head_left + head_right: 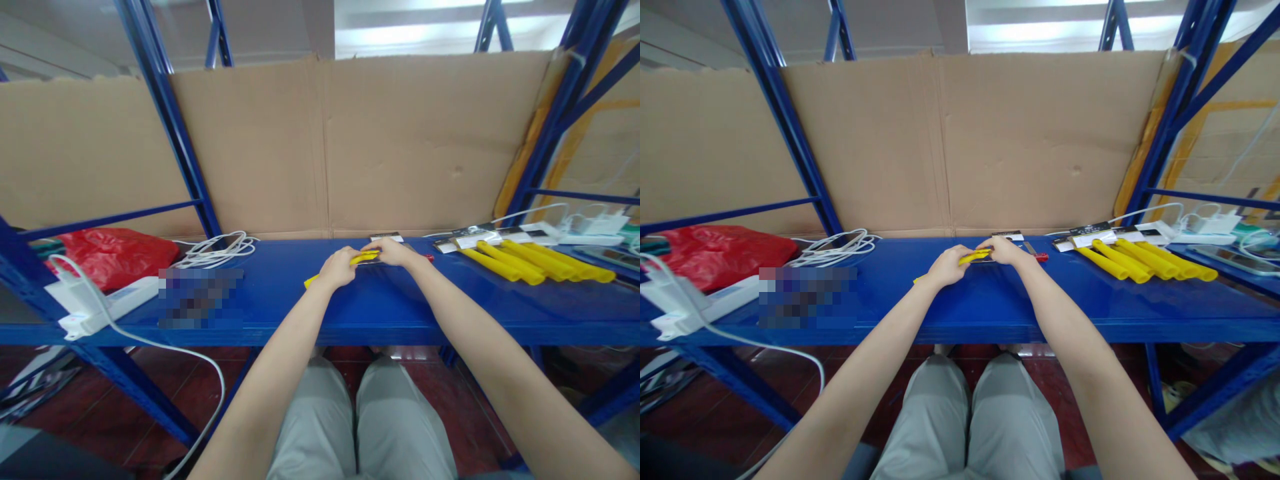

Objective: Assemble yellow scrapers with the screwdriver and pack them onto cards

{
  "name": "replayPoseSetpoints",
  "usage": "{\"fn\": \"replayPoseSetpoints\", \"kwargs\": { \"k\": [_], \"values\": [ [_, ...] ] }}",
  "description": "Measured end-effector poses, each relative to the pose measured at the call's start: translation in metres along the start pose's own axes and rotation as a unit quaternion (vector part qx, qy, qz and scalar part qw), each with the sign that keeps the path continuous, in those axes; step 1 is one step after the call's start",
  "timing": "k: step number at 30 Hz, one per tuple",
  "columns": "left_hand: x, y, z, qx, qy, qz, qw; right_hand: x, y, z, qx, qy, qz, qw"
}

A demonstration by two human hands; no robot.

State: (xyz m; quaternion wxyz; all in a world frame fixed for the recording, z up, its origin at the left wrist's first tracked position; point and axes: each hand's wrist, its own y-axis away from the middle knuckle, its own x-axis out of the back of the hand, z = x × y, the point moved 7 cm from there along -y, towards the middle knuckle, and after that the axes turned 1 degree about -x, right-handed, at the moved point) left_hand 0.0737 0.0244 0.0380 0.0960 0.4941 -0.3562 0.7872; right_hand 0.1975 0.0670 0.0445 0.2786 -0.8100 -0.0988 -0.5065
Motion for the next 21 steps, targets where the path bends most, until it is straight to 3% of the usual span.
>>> {"fn": "replayPoseSetpoints", "kwargs": {
  "k": [13,21],
  "values": [
    [0.0009,0.0003,0.0009,-0.003,-0.007,0.006,1.000,0.0090,0.0005,-0.0045,0.031,0.028,0.068,0.997],
    [-0.0008,0.0004,-0.0019,0.012,-0.014,0.005,1.000,0.0093,-0.0016,-0.0019,0.045,0.037,0.079,0.995]
  ]
}}
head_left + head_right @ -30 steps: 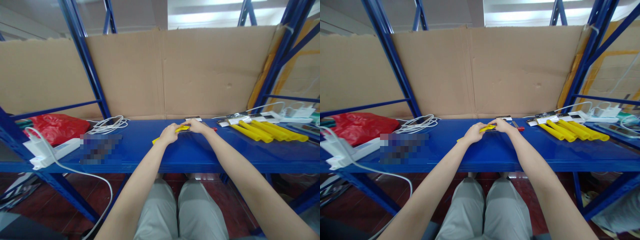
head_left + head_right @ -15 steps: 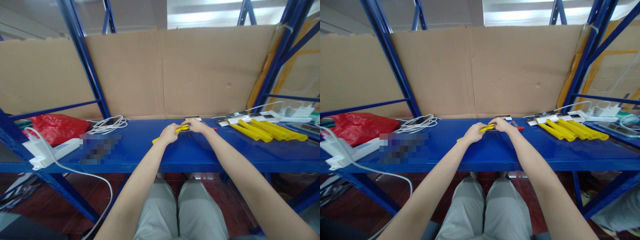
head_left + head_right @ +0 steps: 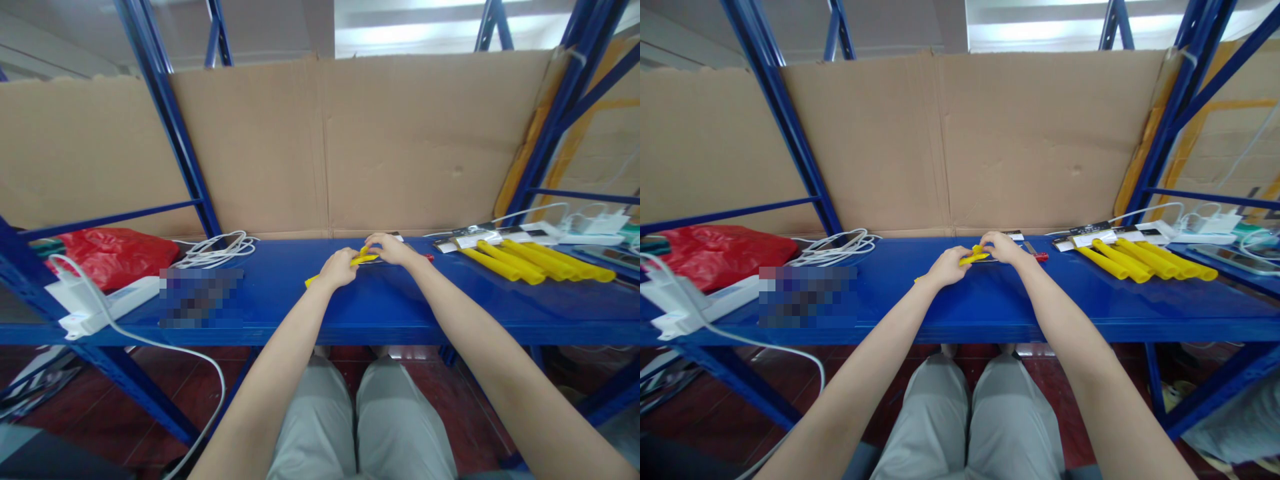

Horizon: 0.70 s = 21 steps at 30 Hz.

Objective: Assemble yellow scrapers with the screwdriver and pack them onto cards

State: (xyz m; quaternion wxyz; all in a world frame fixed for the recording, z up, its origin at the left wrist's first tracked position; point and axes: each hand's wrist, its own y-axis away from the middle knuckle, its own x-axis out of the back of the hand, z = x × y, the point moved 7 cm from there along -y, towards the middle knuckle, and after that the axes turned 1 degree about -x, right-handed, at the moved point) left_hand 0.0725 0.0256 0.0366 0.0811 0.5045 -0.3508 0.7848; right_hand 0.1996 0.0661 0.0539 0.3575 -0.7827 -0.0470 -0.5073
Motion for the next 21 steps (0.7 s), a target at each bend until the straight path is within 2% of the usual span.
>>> {"fn": "replayPoseSetpoints", "kwargs": {
  "k": [3,6,8,11,14,17,19,21],
  "values": [
    [-0.001,0.000,-0.002,0.008,0.000,0.000,1.000,0.004,0.000,0.007,-0.039,-0.005,0.031,0.999],
    [-0.002,-0.001,-0.002,0.008,0.001,0.005,1.000,0.013,0.002,0.022,-0.135,-0.047,0.098,0.985],
    [-0.002,-0.001,-0.002,0.005,0.002,0.006,1.000,0.020,0.007,0.031,-0.201,-0.110,0.147,0.962],
    [-0.002,-0.001,-0.002,0.005,0.006,0.008,1.000,0.023,0.017,0.042,-0.303,-0.236,0.198,0.902],
    [-0.002,-0.001,-0.002,0.001,0.010,0.008,1.000,0.018,0.028,0.048,-0.401,-0.326,0.187,0.836],
    [-0.001,-0.001,-0.001,-0.001,0.011,0.007,1.000,0.014,0.035,0.049,-0.453,-0.365,0.166,0.796],
    [-0.001,-0.001,-0.001,0.001,0.011,0.006,1.000,0.013,0.036,0.050,-0.461,-0.367,0.156,0.793],
    [-0.002,-0.001,-0.002,0.002,0.010,0.004,1.000,0.010,0.035,0.052,-0.453,-0.344,0.142,0.810]
  ]
}}
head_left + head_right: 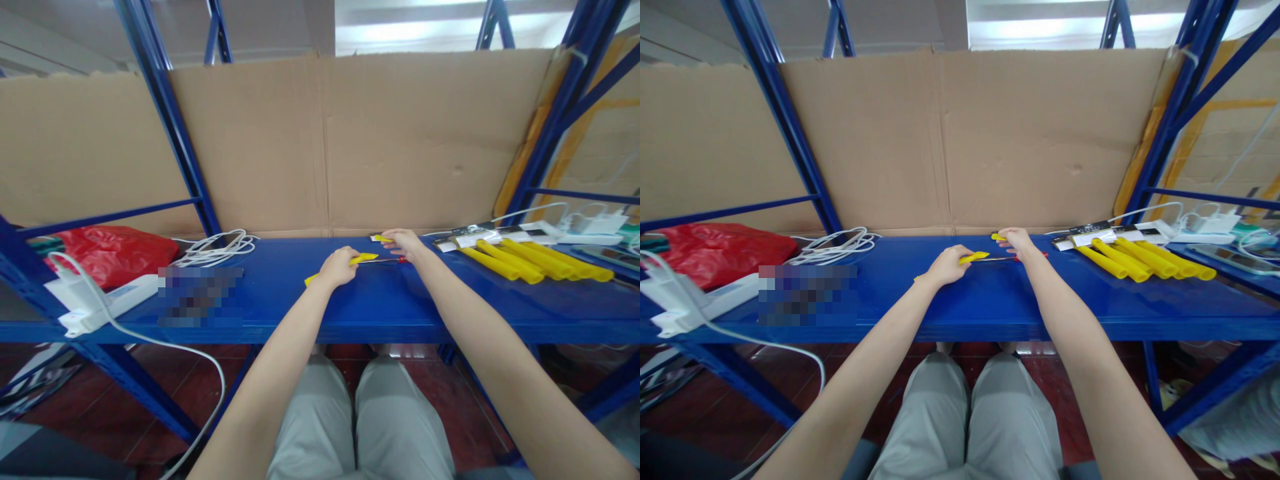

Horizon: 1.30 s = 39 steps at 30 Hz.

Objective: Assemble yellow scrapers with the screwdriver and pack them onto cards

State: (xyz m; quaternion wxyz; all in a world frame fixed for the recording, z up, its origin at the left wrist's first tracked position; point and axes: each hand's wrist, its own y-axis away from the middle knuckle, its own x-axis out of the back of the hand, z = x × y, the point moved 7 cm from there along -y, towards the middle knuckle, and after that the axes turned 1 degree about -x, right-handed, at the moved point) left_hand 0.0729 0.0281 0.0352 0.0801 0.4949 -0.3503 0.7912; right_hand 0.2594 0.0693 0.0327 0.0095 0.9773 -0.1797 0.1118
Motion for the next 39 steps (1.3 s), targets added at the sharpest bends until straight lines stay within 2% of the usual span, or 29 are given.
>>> {"fn": "replayPoseSetpoints", "kwargs": {
  "k": [5,11,19,25,28,33,39],
  "values": [
    [-0.002,-0.001,-0.002,0.005,-0.003,-0.003,1.000,-0.007,-0.015,0.006,0.079,0.121,-0.004,0.990],
    [-0.002,0.000,-0.003,0.006,-0.007,-0.001,1.000,-0.014,-0.026,0.013,0.154,0.256,-0.024,0.954],
    [-0.002,0.000,-0.002,0.009,-0.001,-0.009,1.000,-0.026,-0.016,0.010,0.188,0.390,-0.099,0.896],
    [-0.002,0.000,-0.002,0.006,-0.002,-0.012,1.000,-0.025,-0.003,0.007,0.158,0.483,-0.090,0.856],
    [-0.002,-0.001,-0.002,0.006,-0.005,-0.011,1.000,-0.021,0.002,0.001,0.153,0.503,-0.072,0.848],
    [-0.003,-0.001,-0.003,0.002,-0.006,-0.007,1.000,-0.026,0.006,-0.003,0.156,0.495,-0.098,0.849],
    [-0.002,-0.001,-0.003,0.001,0.000,-0.006,1.000,-0.033,0.005,0.001,0.169,0.509,-0.117,0.836]
  ]
}}
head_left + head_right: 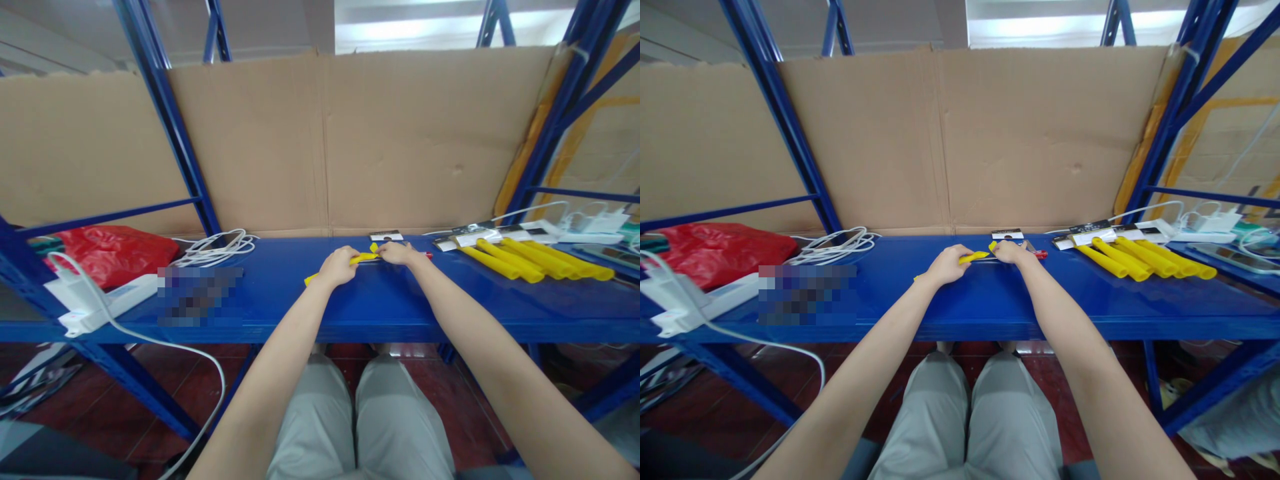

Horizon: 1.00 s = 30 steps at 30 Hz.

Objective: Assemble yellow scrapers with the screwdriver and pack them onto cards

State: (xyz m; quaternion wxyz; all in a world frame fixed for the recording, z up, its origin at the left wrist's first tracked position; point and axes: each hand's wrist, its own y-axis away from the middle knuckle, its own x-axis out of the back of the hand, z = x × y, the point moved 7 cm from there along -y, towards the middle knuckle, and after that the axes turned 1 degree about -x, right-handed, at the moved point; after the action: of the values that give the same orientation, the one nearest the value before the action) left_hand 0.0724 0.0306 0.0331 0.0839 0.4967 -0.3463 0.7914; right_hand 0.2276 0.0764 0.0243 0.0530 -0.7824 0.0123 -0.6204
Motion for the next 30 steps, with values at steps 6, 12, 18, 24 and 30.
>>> {"fn": "replayPoseSetpoints", "kwargs": {
  "k": [6,12,18,24,30],
  "values": [
    [0.000,0.000,0.000,0.003,-0.003,-0.003,1.000,-0.002,0.000,0.000,-0.001,0.002,-0.006,1.000],
    [0.001,0.001,0.001,0.006,-0.008,-0.001,1.000,-0.004,0.003,-0.001,-0.013,0.008,-0.008,1.000],
    [0.002,0.002,0.002,0.006,-0.006,-0.002,1.000,-0.008,-0.002,0.004,-0.011,0.023,-0.008,1.000],
    [0.002,0.001,0.002,0.006,-0.001,0.000,1.000,-0.011,-0.004,0.007,-0.015,0.026,-0.007,1.000],
    [0.005,0.000,0.003,-0.007,0.001,0.019,1.000,0.007,-0.002,-0.002,0.019,-0.064,0.093,0.993]
  ]
}}
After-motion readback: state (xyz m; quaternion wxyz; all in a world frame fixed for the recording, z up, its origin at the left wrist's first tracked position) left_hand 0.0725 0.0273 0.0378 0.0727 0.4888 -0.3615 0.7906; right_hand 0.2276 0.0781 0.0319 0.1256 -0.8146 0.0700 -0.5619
